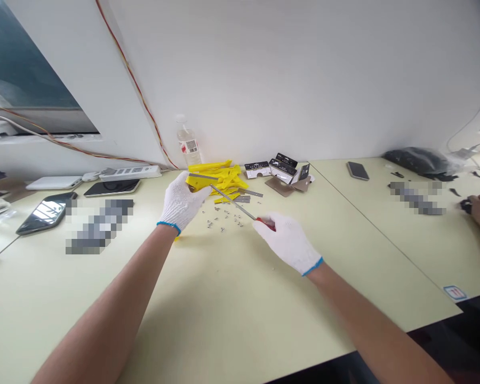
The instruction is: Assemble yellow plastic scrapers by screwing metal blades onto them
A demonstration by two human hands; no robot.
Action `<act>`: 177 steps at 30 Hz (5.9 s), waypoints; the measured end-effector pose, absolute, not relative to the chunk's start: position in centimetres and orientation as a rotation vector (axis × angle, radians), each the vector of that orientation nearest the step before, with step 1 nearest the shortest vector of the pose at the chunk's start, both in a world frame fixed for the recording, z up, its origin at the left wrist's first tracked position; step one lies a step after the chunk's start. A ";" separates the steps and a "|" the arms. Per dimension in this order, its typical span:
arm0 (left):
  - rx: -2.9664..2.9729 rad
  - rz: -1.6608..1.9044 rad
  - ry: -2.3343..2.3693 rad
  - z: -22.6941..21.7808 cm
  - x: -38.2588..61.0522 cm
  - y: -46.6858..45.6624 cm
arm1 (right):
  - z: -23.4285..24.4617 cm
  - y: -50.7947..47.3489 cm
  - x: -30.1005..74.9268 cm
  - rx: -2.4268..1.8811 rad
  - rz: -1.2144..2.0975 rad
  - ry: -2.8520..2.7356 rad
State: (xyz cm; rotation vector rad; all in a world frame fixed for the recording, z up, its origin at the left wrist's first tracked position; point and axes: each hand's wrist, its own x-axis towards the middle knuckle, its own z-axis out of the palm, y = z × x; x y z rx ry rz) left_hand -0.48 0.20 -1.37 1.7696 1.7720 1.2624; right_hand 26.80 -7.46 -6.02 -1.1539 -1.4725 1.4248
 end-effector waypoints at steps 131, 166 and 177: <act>2.070 0.845 1.993 -2.2 -4.7 -6.4 | -3.2 -9.0 25.8 -1.500 1.449 -2.009; 2.023 1.066 1.841 -2.2 -4.3 -6.6 | -1.7 -9.7 25.4 -1.589 1.630 -1.794; 1.987 1.076 1.831 -1.9 -4.0 -7.0 | -1.2 -10.0 25.6 -1.520 1.705 -1.725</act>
